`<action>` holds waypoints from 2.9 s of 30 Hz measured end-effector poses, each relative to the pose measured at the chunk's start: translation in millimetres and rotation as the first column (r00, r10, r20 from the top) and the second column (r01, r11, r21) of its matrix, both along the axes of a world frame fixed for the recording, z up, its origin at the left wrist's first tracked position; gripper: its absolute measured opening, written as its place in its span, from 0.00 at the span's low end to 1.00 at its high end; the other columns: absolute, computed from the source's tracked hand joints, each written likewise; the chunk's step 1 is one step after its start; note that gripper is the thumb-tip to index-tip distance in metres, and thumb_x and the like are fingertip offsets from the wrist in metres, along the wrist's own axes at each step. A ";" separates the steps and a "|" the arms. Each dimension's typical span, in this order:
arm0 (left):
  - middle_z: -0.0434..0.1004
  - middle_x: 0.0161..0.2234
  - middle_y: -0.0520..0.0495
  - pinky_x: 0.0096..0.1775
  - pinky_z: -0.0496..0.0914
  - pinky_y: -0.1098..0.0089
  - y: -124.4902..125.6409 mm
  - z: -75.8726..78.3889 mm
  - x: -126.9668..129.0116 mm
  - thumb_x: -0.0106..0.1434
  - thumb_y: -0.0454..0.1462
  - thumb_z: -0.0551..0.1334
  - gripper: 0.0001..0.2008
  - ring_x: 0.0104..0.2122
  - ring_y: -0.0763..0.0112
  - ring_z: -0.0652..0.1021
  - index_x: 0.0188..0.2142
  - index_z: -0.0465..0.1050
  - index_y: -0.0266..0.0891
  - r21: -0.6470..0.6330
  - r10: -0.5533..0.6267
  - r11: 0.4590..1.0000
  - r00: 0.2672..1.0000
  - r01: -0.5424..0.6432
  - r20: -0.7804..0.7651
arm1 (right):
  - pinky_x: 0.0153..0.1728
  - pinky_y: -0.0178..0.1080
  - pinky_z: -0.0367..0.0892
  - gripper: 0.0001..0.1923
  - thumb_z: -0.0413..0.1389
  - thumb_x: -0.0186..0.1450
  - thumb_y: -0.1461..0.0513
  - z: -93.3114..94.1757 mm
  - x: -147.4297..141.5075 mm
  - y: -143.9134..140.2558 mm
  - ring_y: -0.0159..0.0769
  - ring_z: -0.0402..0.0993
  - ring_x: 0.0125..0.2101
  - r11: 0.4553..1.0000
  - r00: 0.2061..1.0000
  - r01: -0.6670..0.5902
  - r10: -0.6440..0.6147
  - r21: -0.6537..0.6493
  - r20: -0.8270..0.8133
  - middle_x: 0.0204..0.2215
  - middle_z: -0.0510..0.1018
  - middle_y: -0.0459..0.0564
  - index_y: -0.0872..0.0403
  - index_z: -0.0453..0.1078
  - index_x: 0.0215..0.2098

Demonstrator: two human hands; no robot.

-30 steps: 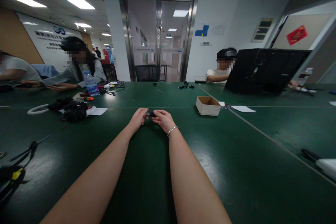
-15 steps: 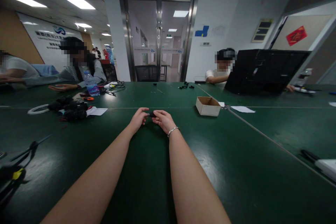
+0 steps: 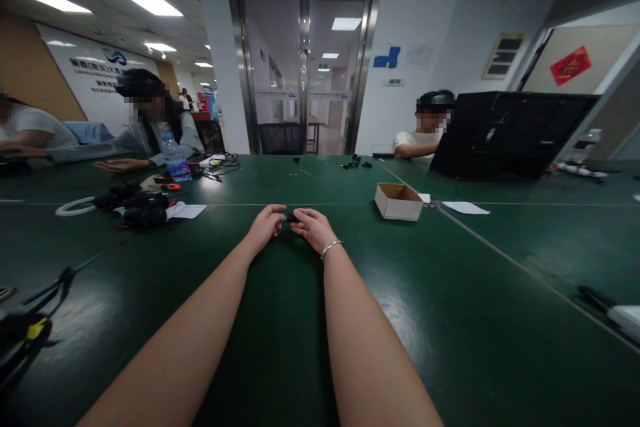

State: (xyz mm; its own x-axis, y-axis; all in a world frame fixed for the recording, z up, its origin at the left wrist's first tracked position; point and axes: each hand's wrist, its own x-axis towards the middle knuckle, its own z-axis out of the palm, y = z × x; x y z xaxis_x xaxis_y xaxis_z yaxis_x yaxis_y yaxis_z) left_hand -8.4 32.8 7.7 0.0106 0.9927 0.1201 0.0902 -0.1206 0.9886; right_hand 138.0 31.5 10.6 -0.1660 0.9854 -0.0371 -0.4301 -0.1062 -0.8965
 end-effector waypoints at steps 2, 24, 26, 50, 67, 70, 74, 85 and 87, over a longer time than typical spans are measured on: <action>0.63 0.20 0.54 0.19 0.58 0.79 0.5 -0.5 0.0 0.58 0.37 0.55 0.13 0.17 0.78 0.64 0.43 0.68 0.37 -0.010 -0.003 1.000 1.000 0.003 0.012 | 0.27 0.30 0.72 0.03 0.61 0.60 0.68 -0.3 -0.1 0.0 0.30 0.75 0.24 1.000 1.000 0.002 -0.002 0.002 0.001 0.26 0.76 0.49 0.58 0.71 0.32; 0.60 0.14 0.55 0.19 0.56 0.77 1.0 -0.7 0.5 0.61 0.37 0.50 0.13 0.14 0.78 0.62 0.38 0.70 0.35 0.049 -0.044 0.998 0.999 0.044 0.002 | 0.27 0.30 0.72 0.02 0.59 0.62 0.69 -0.6 -0.5 -0.7 0.29 0.74 0.24 1.000 0.999 -0.029 0.029 0.010 0.014 0.26 0.76 0.49 0.58 0.71 0.32; 0.63 0.15 0.54 0.19 0.56 0.77 0.1 0.1 0.9 0.60 0.37 0.51 0.12 0.14 0.78 0.62 0.39 0.70 0.35 0.043 -0.050 0.998 0.999 0.049 0.016 | 0.28 0.30 0.72 0.02 0.59 0.62 0.69 -0.4 -0.8 -1.2 0.30 0.74 0.24 1.000 1.000 -0.022 0.022 0.009 0.010 0.26 0.76 0.49 0.58 0.71 0.32; 0.64 0.18 0.54 0.18 0.54 0.77 -0.5 1.3 0.7 0.60 0.36 0.53 0.12 0.14 0.79 0.61 0.41 0.69 0.35 0.010 -0.041 0.999 0.999 0.041 0.034 | 0.27 0.31 0.72 0.05 0.56 0.63 0.71 -1.1 -0.4 -0.4 0.30 0.74 0.23 1.000 1.000 -0.009 0.009 0.003 0.010 0.27 0.76 0.49 0.58 0.71 0.35; 0.66 0.20 0.54 0.18 0.54 0.77 4.6 -2.0 -0.5 0.56 0.34 0.53 0.14 0.14 0.79 0.61 0.41 0.69 0.37 0.011 -0.018 1.000 1.000 0.018 0.004 | 0.27 0.31 0.72 0.05 0.56 0.62 0.72 -1.0 -0.7 -0.2 0.30 0.74 0.23 1.000 1.000 -0.022 0.022 -0.001 0.013 0.26 0.76 0.49 0.59 0.70 0.35; 0.63 0.17 0.54 0.17 0.54 0.77 2.6 -0.3 0.1 0.58 0.35 0.51 0.12 0.14 0.78 0.60 0.38 0.70 0.35 0.012 -0.031 0.999 1.000 0.031 -0.007 | 0.26 0.31 0.72 0.05 0.56 0.62 0.72 -0.5 -1.1 -0.4 0.30 0.74 0.23 1.000 0.999 -0.028 0.028 -0.001 0.018 0.25 0.76 0.49 0.58 0.70 0.35; 0.65 0.19 0.53 0.17 0.54 0.78 0.9 1.6 0.9 0.56 0.34 0.52 0.13 0.14 0.79 0.61 0.40 0.69 0.36 -0.012 -0.036 0.999 0.999 0.036 0.022 | 0.26 0.31 0.71 0.05 0.56 0.62 0.72 0.5 -0.9 -1.1 0.30 0.74 0.22 1.000 1.000 -0.022 0.022 0.003 0.015 0.24 0.76 0.48 0.58 0.70 0.35; 0.63 0.19 0.53 0.18 0.57 0.78 1.0 0.8 0.5 0.59 0.36 0.52 0.10 0.16 0.78 0.63 0.35 0.70 0.37 -0.012 -0.036 0.999 0.999 0.036 0.022 | 0.26 0.31 0.72 0.05 0.56 0.62 0.72 2.5 -0.5 -2.9 0.30 0.74 0.22 0.999 0.999 -0.032 0.032 -0.011 0.016 0.25 0.76 0.48 0.58 0.70 0.35; 0.65 0.20 0.53 0.18 0.57 0.78 0.4 1.4 0.8 0.58 0.35 0.53 0.10 0.16 0.78 0.64 0.37 0.70 0.37 -0.012 -0.041 0.999 0.999 0.042 0.030 | 0.26 0.31 0.72 0.05 0.55 0.62 0.72 2.9 -0.3 -3.3 0.30 0.74 0.22 0.999 0.999 -0.032 0.032 -0.013 0.010 0.25 0.76 0.48 0.58 0.70 0.35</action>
State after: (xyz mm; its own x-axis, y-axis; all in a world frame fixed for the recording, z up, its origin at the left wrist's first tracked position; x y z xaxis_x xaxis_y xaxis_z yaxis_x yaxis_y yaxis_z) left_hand -7.6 33.3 9.1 0.0486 0.9929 0.1084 0.0559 -0.1110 0.9922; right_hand 137.7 28.2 13.5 -0.1973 0.9790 -0.0519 -0.4169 -0.1317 -0.8994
